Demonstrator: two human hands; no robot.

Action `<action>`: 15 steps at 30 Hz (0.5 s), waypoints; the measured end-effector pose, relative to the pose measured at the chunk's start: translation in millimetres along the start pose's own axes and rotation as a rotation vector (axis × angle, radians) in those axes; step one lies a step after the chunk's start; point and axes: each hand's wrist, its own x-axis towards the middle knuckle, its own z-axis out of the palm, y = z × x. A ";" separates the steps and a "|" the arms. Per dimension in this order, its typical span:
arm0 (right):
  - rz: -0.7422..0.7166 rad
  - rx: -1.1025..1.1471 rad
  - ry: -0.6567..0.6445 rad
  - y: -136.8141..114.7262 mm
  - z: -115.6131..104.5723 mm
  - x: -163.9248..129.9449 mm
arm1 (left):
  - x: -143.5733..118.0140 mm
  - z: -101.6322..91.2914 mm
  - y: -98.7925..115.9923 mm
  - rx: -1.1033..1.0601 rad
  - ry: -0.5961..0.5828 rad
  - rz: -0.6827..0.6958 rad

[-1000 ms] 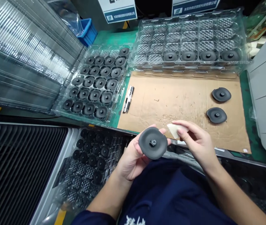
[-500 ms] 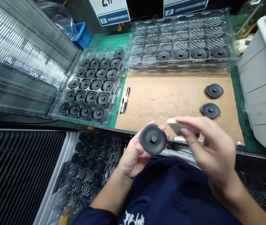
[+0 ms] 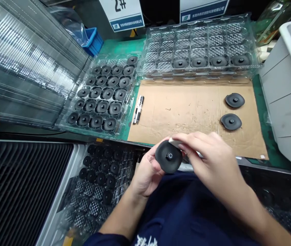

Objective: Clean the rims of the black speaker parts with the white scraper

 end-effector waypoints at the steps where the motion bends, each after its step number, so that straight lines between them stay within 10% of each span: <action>1: 0.008 -0.049 0.017 -2.3 -1.5 -0.9 | -0.1 1.1 -0.1 -0.004 -0.015 0.026; 6: -0.219 0.103 0.094 5.2 1.7 5.1 | 1.4 1.4 3.3 -0.004 -0.066 0.050; 15: 0.266 0.106 -0.050 111.8 53.0 -32.2 | -2.7 -9.3 14.8 -0.068 -0.088 0.051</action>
